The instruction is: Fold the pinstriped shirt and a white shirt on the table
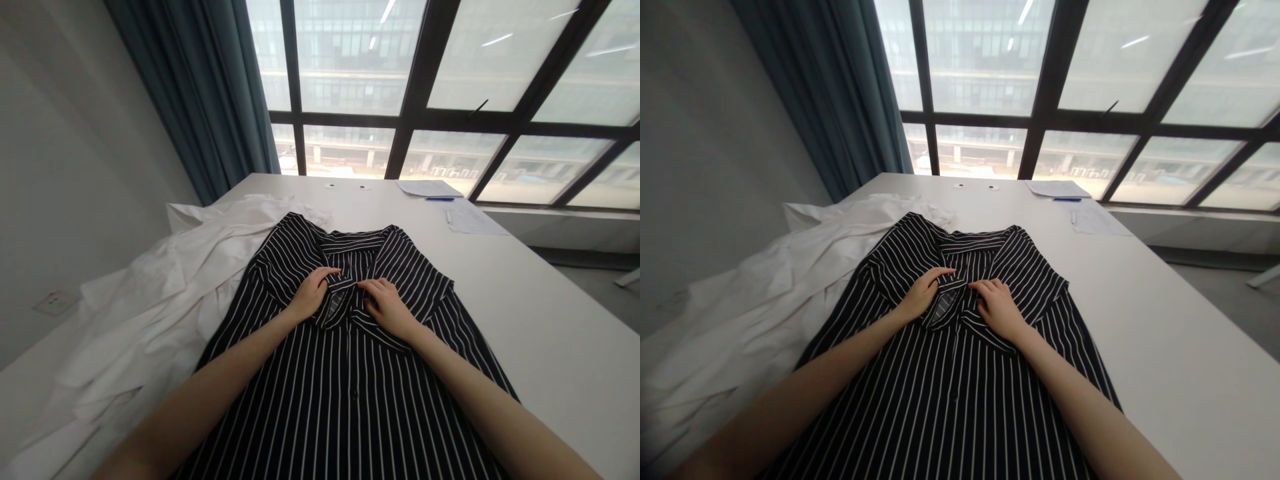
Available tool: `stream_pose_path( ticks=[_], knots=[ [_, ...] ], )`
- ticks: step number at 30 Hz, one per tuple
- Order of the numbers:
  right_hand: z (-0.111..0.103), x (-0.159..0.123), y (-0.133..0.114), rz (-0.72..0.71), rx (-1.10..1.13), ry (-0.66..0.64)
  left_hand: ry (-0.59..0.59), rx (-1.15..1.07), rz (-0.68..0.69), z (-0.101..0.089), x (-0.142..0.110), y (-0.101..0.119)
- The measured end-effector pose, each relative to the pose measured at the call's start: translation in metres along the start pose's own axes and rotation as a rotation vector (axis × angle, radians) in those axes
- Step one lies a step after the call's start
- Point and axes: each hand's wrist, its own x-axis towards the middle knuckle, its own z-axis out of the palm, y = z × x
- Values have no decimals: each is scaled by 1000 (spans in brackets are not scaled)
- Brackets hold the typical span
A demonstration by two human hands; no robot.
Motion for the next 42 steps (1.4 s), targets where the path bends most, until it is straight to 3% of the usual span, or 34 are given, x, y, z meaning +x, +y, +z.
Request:
stream_pose_path(
  ticks=[3, 6, 9, 13, 16, 19, 24, 26, 29, 35, 38, 42],
  knots=[
    [-1, 0, -2, -55, -132, -28, -10, 13, 12, 0, 0, 0],
    [-3, 1, -4, -65, -115, 12, -36, 51, 39, 0, -1, 1],
    [-6, 3, -2, 15, 100, 191, -78, 152, 78, 1, -4, 3],
    [-12, 7, 5, 244, 324, 509, -199, 371, 185, 2, -7, 7],
    [-13, 8, 8, 338, 359, 592, -271, 465, 224, 4, -9, 9],
    [-8, 8, 5, 331, 375, 526, -255, 469, 219, 6, -10, 12],
    [1, 8, -4, 301, 547, 255, -147, 548, 258, 4, -13, 25],
    [-3, 9, -5, 310, 608, 278, -153, 632, 313, 1, -14, 32],
    [-17, 9, -4, 300, 527, 319, -193, 699, 377, -4, -14, 40],
    [-30, 6, -16, -96, 41, -223, -204, 643, 372, -7, -12, 37],
    [-24, 4, -22, -138, -56, -214, -183, 592, 330, -7, -11, 34],
    [-17, 3, -22, -2, 34, 33, -171, 524, 307, -5, -11, 32]
  ],
)
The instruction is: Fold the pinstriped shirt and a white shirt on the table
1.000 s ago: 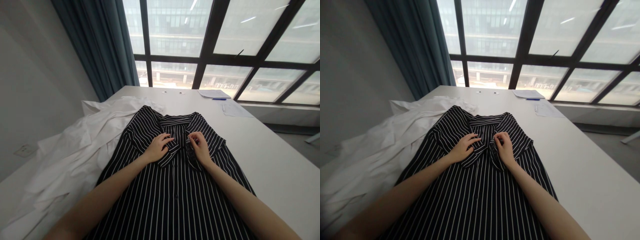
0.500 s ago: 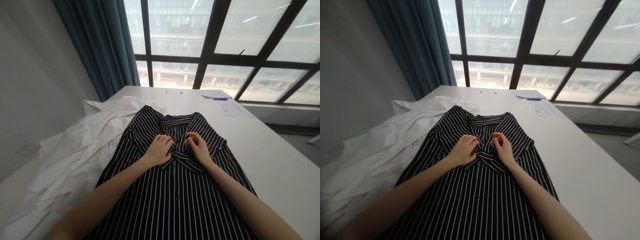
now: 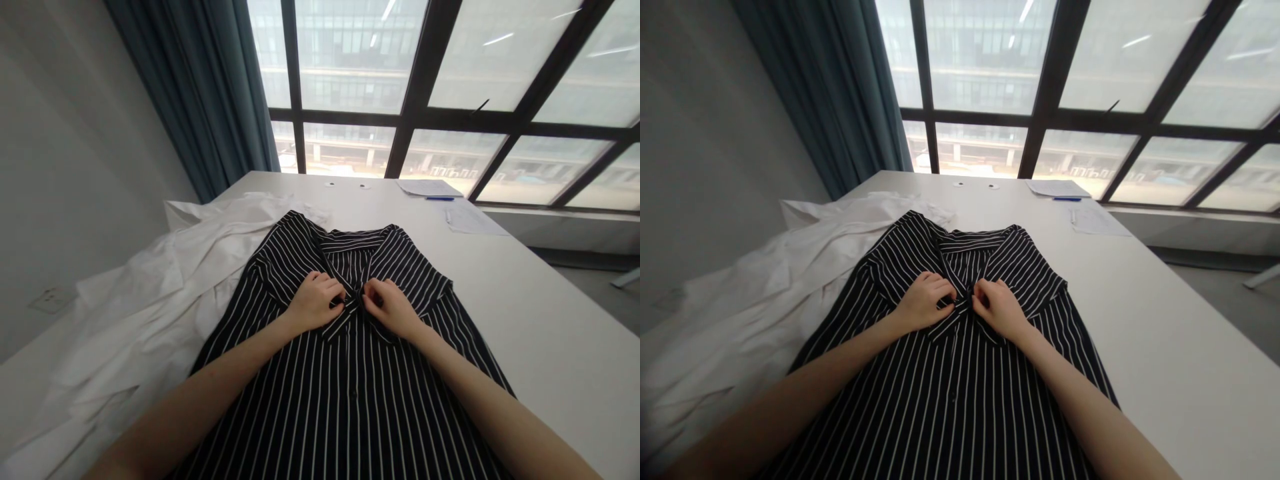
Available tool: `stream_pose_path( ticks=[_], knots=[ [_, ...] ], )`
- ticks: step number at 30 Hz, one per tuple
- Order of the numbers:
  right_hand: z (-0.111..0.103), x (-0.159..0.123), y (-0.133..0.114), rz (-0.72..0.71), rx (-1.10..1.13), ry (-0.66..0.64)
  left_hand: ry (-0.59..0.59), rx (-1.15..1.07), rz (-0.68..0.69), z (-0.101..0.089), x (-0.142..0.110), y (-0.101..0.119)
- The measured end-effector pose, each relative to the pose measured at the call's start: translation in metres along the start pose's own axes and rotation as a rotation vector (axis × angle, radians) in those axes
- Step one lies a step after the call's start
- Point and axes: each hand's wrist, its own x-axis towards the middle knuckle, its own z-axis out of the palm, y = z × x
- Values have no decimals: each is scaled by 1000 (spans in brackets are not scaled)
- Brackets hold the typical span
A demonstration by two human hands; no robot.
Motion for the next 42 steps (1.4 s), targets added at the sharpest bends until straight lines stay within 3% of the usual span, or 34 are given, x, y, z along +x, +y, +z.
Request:
stream_pose_path(
  ticks=[2, 7, 11, 13, 19, 27, 30, 34, 36, 40, 42],
  knots=[
    [2, 0, 0, 51, 82, 72, -4, -33, 4, 1, 0, 0],
    [1, 1, 2, 28, 198, -61, -2, -105, -35, 1, -2, -1],
    [-1, 2, 9, 140, 235, 155, 62, -148, -49, 2, -3, -2],
    [0, 1, 14, 119, 183, 191, 93, -147, -48, 4, -3, -2],
    [14, -2, 24, -33, 83, 35, 27, -140, 14, 8, -5, -3],
    [16, -1, 27, 11, 157, 62, 106, -145, -11, 15, -3, 6],
    [12, 0, 25, 7, 132, 140, 165, -211, 2, 15, -3, 10],
    [3, 1, 23, 25, 90, 375, 345, -277, 39, 6, -4, 11],
    [1, 1, 23, 19, 86, 423, 353, -230, -6, 3, -4, 9],
    [6, -1, 27, -11, 77, 251, 202, -106, -147, 4, -4, 5],
    [10, -2, 27, -31, 43, 168, 210, -83, -208, 7, -4, 3]
  ],
)
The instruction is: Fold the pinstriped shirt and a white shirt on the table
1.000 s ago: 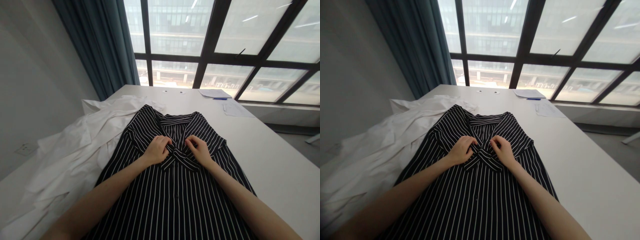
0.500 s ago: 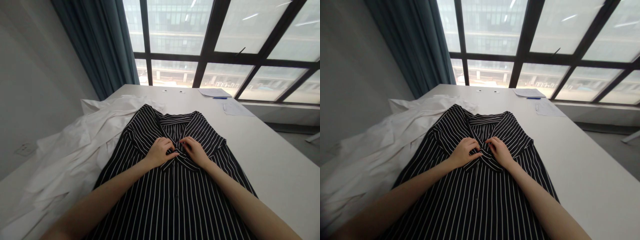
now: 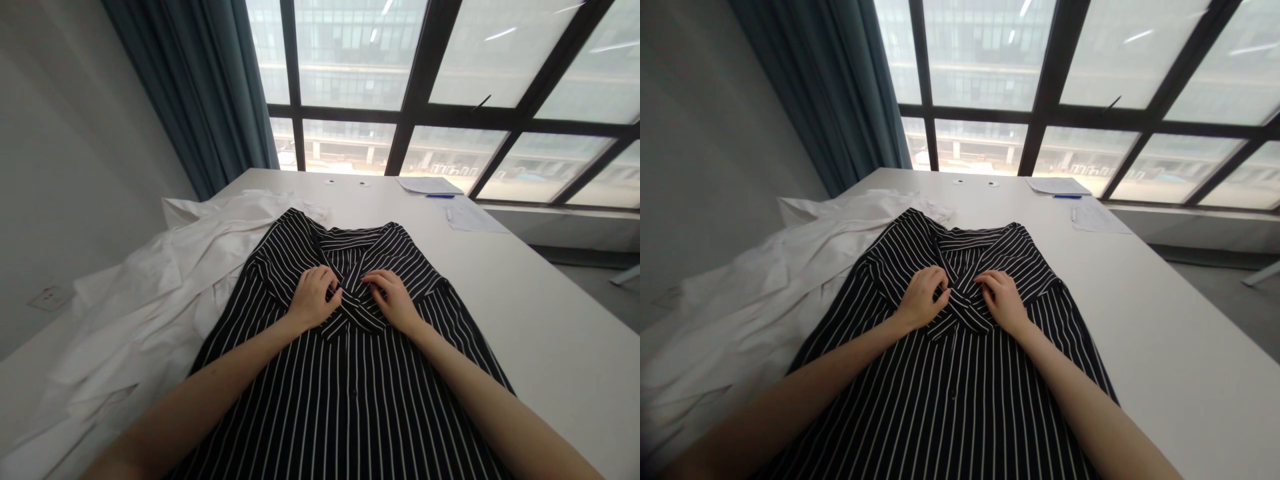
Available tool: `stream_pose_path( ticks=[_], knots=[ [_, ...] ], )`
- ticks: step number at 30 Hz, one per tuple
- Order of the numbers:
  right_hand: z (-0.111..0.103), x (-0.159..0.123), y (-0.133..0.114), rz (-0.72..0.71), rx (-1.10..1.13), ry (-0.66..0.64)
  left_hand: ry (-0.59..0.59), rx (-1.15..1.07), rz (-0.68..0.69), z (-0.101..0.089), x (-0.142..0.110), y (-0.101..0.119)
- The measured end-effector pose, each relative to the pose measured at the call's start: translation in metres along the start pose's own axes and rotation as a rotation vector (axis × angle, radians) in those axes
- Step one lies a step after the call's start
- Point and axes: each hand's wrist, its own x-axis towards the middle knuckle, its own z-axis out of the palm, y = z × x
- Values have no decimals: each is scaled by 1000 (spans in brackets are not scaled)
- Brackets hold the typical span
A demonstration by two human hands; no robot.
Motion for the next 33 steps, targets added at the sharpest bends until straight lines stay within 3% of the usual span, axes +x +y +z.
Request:
stream_pose_path(
  ticks=[3, 8, 16, 24, 33],
  knots=[
    [3, -2, -2, -34, -36, -51, 7, -25, 27, 4, -1, -1],
    [-6, 1, -11, -26, -81, -104, -121, -98, 73, 9, -1, -5],
    [-18, 10, -32, -122, -210, -513, -117, -267, 1, 15, 2, -19],
    [-31, 15, -32, 36, -140, -735, -172, -118, 75, 14, -1, -15],
    [-41, 13, -39, 98, -96, -772, -143, -27, 118, 15, -3, -15]
  ],
)
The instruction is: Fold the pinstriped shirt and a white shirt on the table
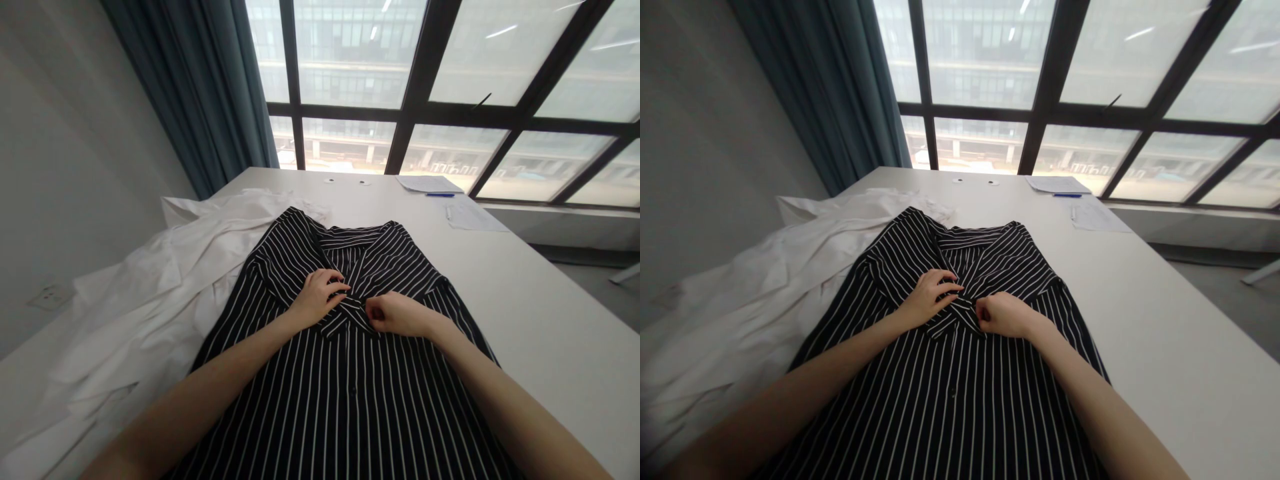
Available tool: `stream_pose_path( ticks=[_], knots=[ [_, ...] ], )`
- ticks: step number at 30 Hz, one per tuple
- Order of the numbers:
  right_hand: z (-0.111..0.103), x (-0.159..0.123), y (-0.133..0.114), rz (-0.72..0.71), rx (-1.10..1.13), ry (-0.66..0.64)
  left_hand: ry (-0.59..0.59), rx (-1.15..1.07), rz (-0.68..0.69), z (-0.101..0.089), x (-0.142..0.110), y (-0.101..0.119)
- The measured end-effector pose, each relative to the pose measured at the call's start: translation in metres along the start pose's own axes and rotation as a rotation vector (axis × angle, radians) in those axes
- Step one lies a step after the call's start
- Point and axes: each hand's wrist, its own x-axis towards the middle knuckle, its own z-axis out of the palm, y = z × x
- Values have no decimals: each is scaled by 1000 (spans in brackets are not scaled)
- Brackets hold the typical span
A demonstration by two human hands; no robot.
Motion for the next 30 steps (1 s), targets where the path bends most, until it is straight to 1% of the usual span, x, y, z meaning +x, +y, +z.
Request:
stream_pose_path(
  ticks=[2, 3, 4, 5, 8, 9, 10, 12, 14, 16, 19, 21, 22, 24, 26, 28, 30],
  knots=[
    [-2, -1, 2, 3, 43, -20, -18, 70, -1, 1, -1, 1],
    [-3, 0, 4, 4, 56, -4, -37, 105, -8, 1, -1, 2],
    [-2, 1, 5, 8, 60, 42, -63, 135, -16, 2, -1, 3],
    [-1, 3, 7, 10, 59, 118, -89, 159, -25, 2, -2, 3],
    [12, 13, 13, -25, 38, 429, -144, 209, -36, 3, -2, 4],
    [19, 16, 15, -49, 17, 501, -151, 223, -36, 3, -2, 4],
    [25, 20, 18, -69, -15, 538, -156, 237, -38, 3, -2, 4],
    [37, 24, 23, -68, -98, 522, -167, 264, -47, 3, -3, 4],
    [46, 25, 27, -24, -171, 454, -176, 283, -65, 3, -2, 5],
    [50, 25, 30, 23, -220, 406, -184, 292, -85, 3, -2, 5],
    [51, 24, 34, 79, -264, 387, -190, 295, -113, 3, -3, 6],
    [51, 24, 38, 131, -275, 419, -166, 292, -124, 2, -3, 6],
    [50, 24, 39, 158, -274, 455, -142, 288, -117, 1, -3, 7],
    [49, 24, 43, 186, -265, 556, -94, 276, -68, 0, -3, 8],
    [47, 24, 45, 167, -257, 643, -86, 260, 4, -2, -2, 8],
    [47, 24, 44, 121, -265, 640, -125, 247, 35, -2, -2, 8],
    [49, 24, 43, 107, -282, 562, -183, 240, 17, -3, -2, 8]
  ],
)
